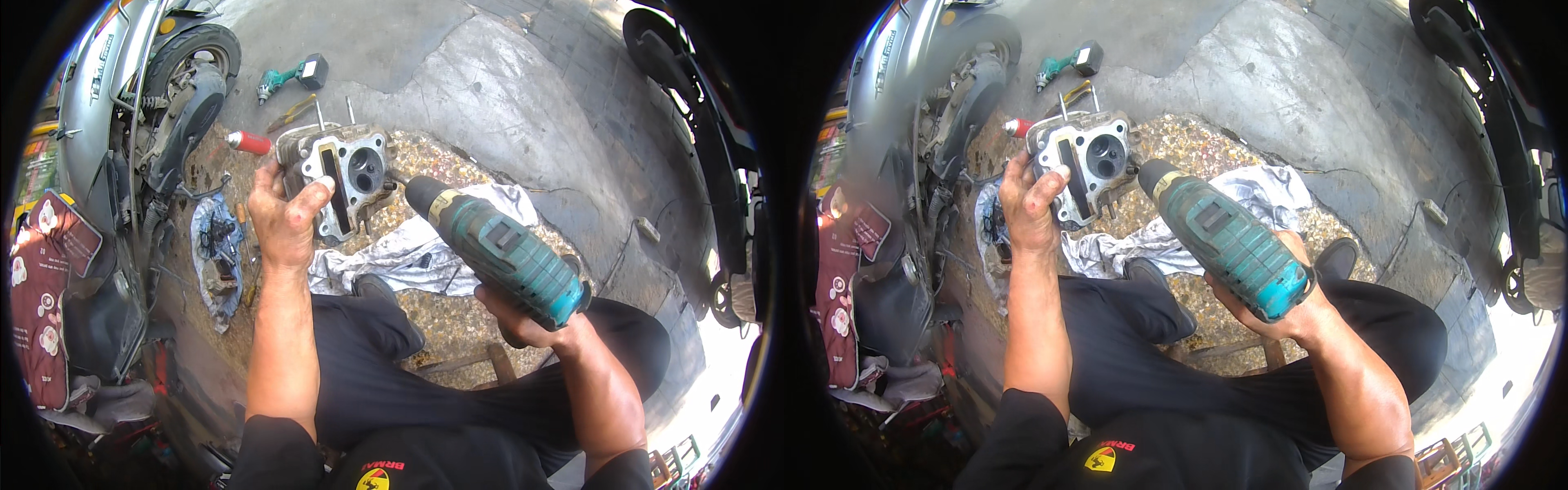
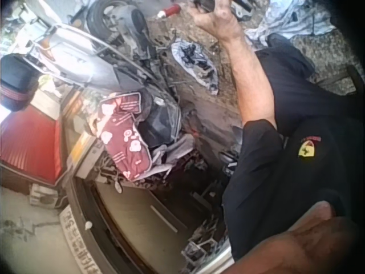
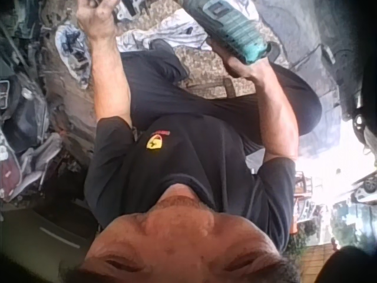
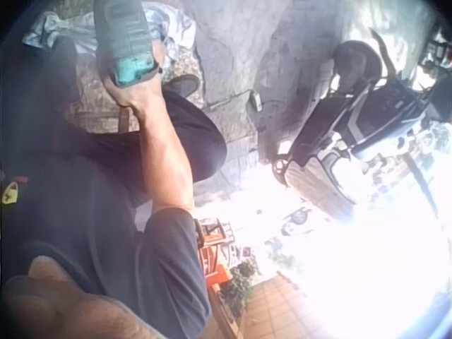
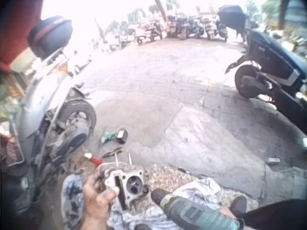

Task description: The person cleans a motorcycle engine cylinder head with a cloth, then uses a cordless drill to remove and insert bolts into the cylinder head. The person handles the cylinder head and drill throughout the task.

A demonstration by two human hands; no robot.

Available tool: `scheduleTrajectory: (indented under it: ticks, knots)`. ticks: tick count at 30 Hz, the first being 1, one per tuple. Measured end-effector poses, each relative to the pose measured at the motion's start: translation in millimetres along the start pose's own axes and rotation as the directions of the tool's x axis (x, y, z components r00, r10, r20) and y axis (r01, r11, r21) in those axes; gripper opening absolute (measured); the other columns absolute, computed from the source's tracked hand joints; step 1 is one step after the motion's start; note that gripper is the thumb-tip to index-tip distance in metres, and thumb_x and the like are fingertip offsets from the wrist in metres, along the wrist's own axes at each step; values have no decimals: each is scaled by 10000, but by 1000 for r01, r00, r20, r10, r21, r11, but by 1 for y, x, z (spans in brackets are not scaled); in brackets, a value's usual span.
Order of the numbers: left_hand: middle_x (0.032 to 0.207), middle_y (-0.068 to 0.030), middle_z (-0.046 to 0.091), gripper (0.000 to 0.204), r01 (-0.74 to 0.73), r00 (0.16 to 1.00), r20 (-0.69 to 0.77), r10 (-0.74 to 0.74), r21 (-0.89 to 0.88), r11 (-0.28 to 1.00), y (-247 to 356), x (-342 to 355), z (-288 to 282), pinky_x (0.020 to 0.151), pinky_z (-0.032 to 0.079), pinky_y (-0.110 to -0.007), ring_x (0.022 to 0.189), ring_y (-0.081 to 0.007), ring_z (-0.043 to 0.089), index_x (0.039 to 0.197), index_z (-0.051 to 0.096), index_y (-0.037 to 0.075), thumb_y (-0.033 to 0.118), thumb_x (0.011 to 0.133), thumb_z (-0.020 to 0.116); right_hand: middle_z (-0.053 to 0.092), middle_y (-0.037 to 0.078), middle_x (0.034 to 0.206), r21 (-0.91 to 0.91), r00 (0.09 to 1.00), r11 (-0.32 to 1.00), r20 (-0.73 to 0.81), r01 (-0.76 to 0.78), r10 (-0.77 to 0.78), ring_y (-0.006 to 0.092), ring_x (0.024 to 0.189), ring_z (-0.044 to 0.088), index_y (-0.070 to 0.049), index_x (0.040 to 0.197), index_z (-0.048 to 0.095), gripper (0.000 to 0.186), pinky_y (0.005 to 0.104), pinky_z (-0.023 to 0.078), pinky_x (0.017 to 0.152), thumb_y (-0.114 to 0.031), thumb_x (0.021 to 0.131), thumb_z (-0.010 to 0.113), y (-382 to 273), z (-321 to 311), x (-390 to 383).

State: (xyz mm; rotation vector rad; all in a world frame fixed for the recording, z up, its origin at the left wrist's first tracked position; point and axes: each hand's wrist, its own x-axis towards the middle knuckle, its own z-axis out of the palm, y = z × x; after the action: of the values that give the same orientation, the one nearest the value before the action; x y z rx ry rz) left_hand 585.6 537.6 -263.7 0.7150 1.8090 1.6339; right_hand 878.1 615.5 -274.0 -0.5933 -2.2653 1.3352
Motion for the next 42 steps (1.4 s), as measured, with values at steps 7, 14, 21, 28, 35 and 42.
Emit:
scheduleTrajectory:
  ticks: [7,14,21,28,35,42]
  knots:
    - [1135,-159,638,743,-95,995,7,96,185,978,-3,2,9,901,500,-304,993,-203,630,1269,478,-128,160,659,789,676,126,790,11,993,994,51,-106,105,345,701,662,-58,922,680,151,397,535,638,-85,783,731,4,8,-1]
    - [942,-121,705,482,23,995,82,-53,323,946,-50,10,20,782,543,-310,833,-184,670,1058,616,-46,158,671,821,691,132,1018,-31,849,860,143,-510,509,263,944,653,-31,1190,639,410,384,532,820,-149,814,753,1,-3,4]
    - [987,-229,710,624,236,927,56,-371,682,692,-158,6,91,877,542,-396,928,-343,701,1078,587,-64,272,643,885,634,56,789,246,522,482,138,-841,842,153,657,604,10,981,633,225,332,514,582,-72,802,743,39,-12,2]
    - [1159,-261,662,824,324,852,49,-521,731,600,-231,-14,109,960,504,-431,1106,-367,645,1286,497,-71,315,657,861,607,70,818,377,452,367,165,-850,877,179,598,599,6,1010,591,234,320,527,518,1,805,705,107,34,-24]
    - [1126,-259,669,758,252,893,51,-447,766,591,-247,-16,98,937,512,-424,1070,-381,651,1231,529,-63,311,640,821,593,60,795,438,325,187,266,-879,907,176,607,592,-2,1016,582,239,319,522,527,-2,812,705,123,55,-33]
    - [1024,-233,700,589,198,928,51,-369,772,604,-250,-17,97,872,535,-416,966,-371,685,1105,581,-43,273,656,794,592,60,789,380,330,211,283,-901,900,181,603,595,-10,1007,579,225,328,516,527,-5,818,700,126,60,-32]
